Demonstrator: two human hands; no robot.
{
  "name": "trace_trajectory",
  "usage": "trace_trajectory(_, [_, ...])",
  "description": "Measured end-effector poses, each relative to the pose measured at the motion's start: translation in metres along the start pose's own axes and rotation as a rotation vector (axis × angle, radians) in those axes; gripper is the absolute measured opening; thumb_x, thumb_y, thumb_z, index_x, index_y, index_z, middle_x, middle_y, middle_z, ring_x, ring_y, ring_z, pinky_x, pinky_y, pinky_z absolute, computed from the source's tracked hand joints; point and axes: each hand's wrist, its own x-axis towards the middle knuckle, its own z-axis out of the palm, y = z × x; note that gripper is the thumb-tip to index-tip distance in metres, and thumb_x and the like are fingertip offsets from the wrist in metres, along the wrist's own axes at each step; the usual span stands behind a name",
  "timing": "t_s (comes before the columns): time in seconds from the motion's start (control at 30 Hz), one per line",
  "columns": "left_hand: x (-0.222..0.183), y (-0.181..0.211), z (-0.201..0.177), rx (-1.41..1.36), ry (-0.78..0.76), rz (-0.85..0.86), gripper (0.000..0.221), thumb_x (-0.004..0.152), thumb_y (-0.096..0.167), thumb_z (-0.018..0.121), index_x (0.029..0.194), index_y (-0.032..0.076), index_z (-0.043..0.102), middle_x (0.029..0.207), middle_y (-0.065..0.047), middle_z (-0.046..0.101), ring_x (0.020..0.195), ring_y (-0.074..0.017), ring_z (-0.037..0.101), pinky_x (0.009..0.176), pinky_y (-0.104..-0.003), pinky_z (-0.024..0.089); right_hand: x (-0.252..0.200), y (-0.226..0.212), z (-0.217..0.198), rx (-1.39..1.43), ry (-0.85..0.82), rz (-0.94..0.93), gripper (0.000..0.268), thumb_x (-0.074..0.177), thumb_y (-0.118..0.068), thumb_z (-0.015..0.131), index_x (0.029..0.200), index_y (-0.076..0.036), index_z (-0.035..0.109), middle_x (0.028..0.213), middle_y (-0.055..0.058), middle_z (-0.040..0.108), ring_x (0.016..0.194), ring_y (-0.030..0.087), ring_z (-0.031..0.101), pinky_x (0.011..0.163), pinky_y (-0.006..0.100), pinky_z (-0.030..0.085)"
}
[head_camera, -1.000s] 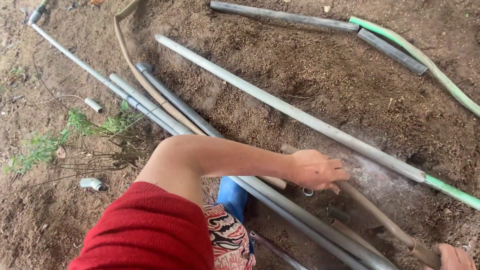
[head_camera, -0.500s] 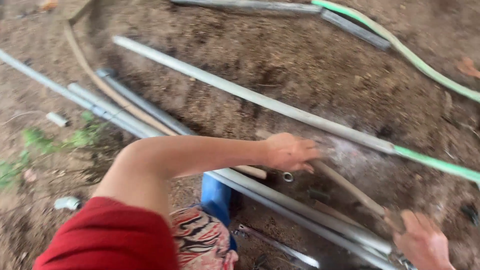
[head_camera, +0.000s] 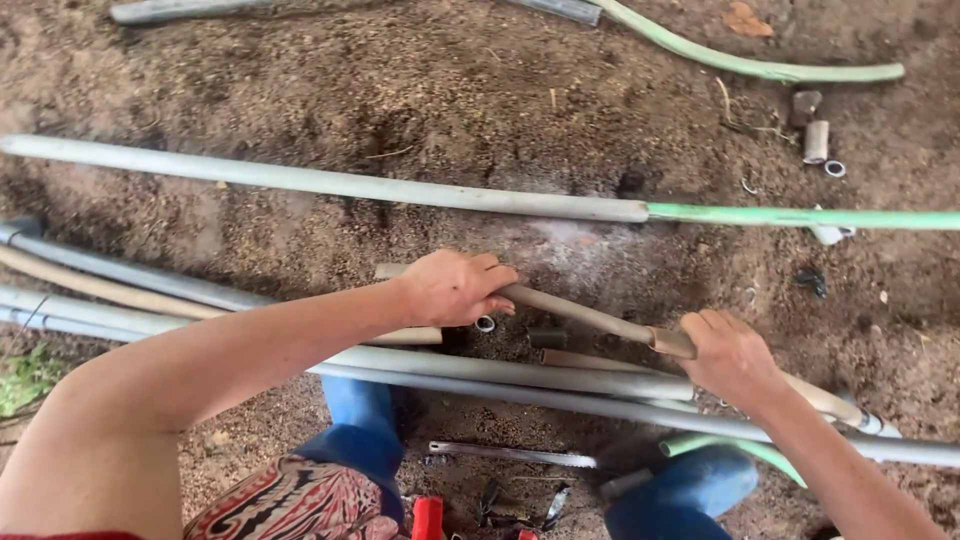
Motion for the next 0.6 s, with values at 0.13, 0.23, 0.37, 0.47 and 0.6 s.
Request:
trace_trajectory(0.13, [0.004,-0.015,0.001,0.041,0.375,0.108,0.048,0.087,0.057,0.051,0.114,0.018,0.056,0.091,-0.005,0.055,0.086,-0.0249,0.063,0.073,-0.038,0.052,-0.007,0.003,0.013,-0.173,0.117,0.059,0.03,0.072,-0.042,0.067,0.079,-0.019,0.049,0.071,-0.002,0.048,0.072,0.019,0.061,0.065,0.027,0.051])
trace_trajectory(0.23, [0.014,-0.043,-0.002,0.243,0.461,0.005,0.051,0.086,0.058,0.05,0.122,0.021,0.054,0.108,-0.005,0.054,0.101,-0.0229,0.057,0.083,-0.04,0.046,-0.014,0.005,0.008,-0.1,-0.196,0.192,0.033,0.071,-0.04,0.07,0.089,-0.019,0.052,0.081,0.001,0.054,0.082,0.023,0.065,0.073,0.032,0.052])
trace_trajectory(0.37, [0.016,-0.083,-0.004,0.346,0.447,-0.212,0.062,0.084,0.052,0.055,0.136,0.021,0.046,0.123,-0.007,0.05,0.114,-0.0262,0.05,0.092,-0.048,0.038,0.003,-0.013,-0.055,0.226,-0.635,0.396,0.047,0.08,-0.026,0.068,0.123,-0.015,0.052,0.117,0.015,0.059,0.106,0.033,0.063,0.092,0.045,0.05])
trace_trajectory(0.47, [0.008,-0.103,0.002,0.409,0.31,-0.346,0.057,0.086,0.053,0.05,0.137,0.028,0.045,0.123,0.0,0.053,0.118,-0.0177,0.051,0.097,-0.041,0.034,0.006,0.0,-0.065,0.124,-0.362,0.34,0.037,0.079,-0.022,0.065,0.111,-0.008,0.054,0.103,0.02,0.063,0.094,0.038,0.065,0.084,0.049,0.052])
trace_trajectory(0.6, [0.004,-0.123,0.014,0.463,0.238,-0.419,0.052,0.091,0.056,0.045,0.137,0.032,0.046,0.116,0.005,0.059,0.112,-0.0129,0.056,0.097,-0.038,0.037,0.036,0.071,-0.05,-0.095,-0.01,0.4,0.033,0.087,-0.032,0.061,0.116,-0.018,0.053,0.101,0.008,0.058,0.09,0.024,0.064,0.077,0.035,0.055])
